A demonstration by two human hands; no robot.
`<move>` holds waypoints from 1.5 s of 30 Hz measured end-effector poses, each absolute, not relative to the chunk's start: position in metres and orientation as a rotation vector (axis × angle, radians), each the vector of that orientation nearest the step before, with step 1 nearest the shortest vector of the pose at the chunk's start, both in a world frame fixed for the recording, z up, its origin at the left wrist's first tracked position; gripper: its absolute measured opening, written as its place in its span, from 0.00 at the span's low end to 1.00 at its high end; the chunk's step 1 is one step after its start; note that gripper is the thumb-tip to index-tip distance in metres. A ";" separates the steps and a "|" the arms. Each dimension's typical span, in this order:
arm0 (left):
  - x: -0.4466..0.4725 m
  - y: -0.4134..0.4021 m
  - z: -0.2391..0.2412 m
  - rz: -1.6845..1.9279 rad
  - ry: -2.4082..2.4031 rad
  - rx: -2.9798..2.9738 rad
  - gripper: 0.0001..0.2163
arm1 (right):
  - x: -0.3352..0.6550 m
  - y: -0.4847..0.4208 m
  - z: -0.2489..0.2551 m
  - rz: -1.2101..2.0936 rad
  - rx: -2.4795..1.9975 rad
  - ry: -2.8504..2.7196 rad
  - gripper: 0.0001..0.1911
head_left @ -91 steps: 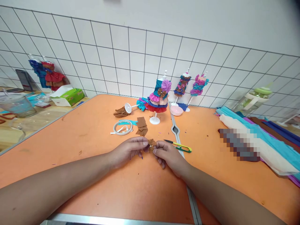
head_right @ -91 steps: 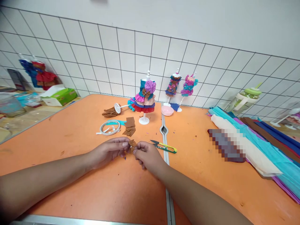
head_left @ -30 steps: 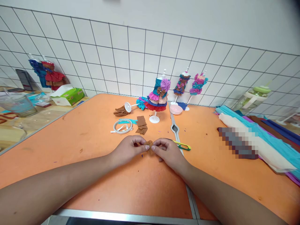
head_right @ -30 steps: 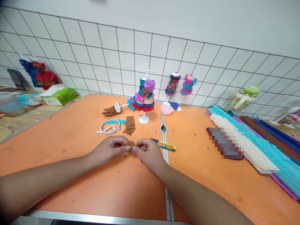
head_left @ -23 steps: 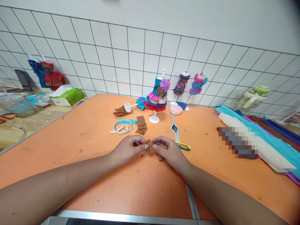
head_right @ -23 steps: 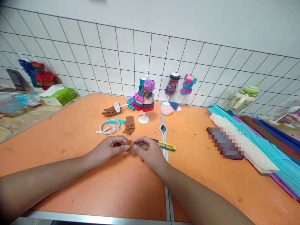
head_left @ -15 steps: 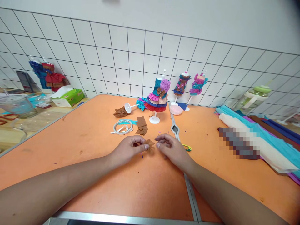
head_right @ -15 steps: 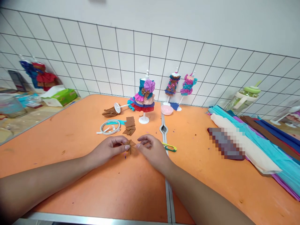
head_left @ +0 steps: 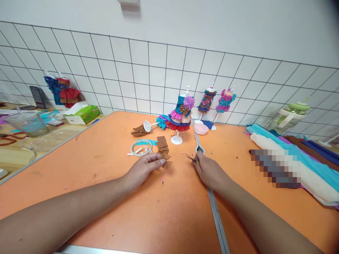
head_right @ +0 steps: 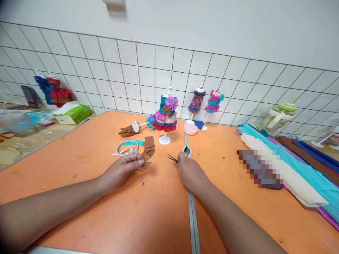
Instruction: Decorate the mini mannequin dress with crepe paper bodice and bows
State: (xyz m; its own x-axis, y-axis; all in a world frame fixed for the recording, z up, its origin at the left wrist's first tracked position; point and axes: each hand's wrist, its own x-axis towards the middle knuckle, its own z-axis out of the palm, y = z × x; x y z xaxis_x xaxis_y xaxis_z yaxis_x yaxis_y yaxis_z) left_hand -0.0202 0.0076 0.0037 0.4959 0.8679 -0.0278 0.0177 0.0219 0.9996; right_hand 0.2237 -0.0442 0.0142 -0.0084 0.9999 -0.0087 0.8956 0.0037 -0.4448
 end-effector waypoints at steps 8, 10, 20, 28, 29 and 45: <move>-0.019 0.005 0.006 0.773 0.862 1.568 0.12 | 0.180 -0.069 0.014 0.912 -1.540 -1.731 0.13; -0.019 0.004 0.007 0.765 0.863 1.587 0.13 | 0.178 -0.070 0.011 0.923 -1.496 -1.739 0.15; -0.019 0.003 0.002 0.709 0.811 1.534 0.13 | 0.175 -0.071 0.008 0.991 -1.436 -1.814 0.13; -0.016 0.002 0.003 0.624 0.755 1.569 0.14 | 0.174 -0.070 0.007 0.960 -1.426 -1.793 0.12; -0.016 0.002 0.002 0.622 0.753 1.571 0.14 | 0.174 -0.070 0.007 0.951 -1.432 -1.791 0.12; -0.017 0.002 0.001 0.638 0.751 1.586 0.13 | 0.174 -0.069 0.007 0.862 -1.537 -1.808 0.12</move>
